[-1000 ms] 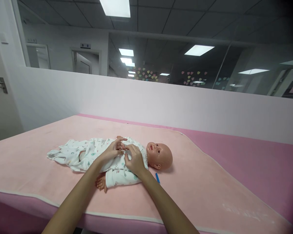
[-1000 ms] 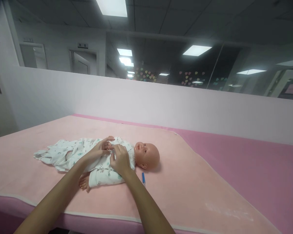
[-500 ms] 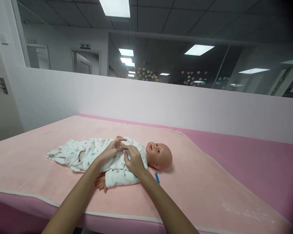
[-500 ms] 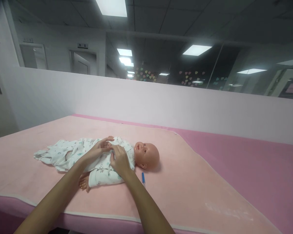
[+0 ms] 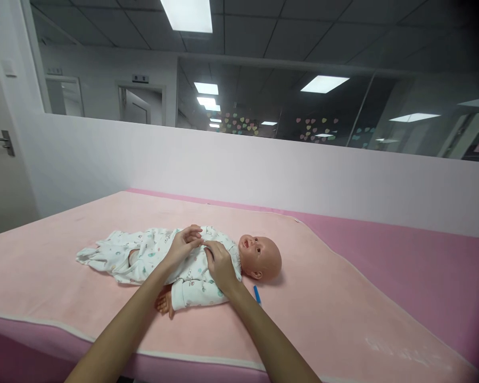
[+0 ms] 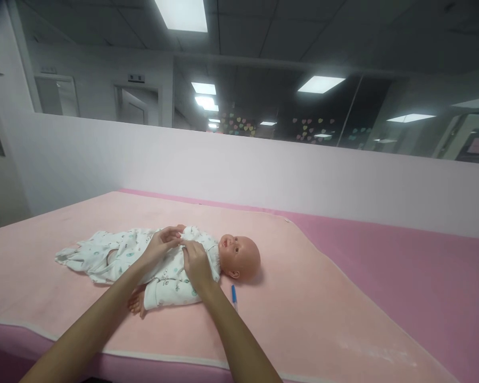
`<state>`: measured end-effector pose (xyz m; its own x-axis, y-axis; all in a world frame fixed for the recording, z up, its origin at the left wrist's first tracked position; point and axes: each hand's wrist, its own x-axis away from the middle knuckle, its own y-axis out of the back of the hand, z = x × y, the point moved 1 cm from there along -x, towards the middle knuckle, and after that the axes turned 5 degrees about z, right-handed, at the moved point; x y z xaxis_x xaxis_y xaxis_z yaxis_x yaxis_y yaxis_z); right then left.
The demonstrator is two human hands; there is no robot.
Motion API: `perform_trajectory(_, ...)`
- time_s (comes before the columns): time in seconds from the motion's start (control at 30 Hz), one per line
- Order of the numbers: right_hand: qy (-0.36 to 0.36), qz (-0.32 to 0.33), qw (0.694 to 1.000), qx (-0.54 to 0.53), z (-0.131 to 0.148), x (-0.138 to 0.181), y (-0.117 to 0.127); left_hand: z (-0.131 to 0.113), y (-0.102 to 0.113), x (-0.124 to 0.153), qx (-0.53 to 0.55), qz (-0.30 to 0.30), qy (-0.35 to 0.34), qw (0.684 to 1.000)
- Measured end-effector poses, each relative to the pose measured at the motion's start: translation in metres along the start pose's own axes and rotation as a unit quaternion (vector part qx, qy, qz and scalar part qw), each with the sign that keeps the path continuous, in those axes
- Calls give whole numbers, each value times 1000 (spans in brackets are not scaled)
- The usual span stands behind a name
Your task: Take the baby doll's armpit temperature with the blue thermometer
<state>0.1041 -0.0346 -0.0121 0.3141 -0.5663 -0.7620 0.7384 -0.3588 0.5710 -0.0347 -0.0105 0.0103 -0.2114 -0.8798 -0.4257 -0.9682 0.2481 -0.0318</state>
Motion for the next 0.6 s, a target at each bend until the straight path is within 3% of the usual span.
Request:
perform_trajectory(0.17,-8,1,1000,19,-1,0,-1,4,23,4,-43,-55,1,998)
perform_trajectory(0.37,9,11,998,58,3,-2,3,0,43,17,-174,54,39,983)
perform_trajectory(0.6,34,72,992,100,22,-15,-3,-3,41,17,-192,76,41,978)
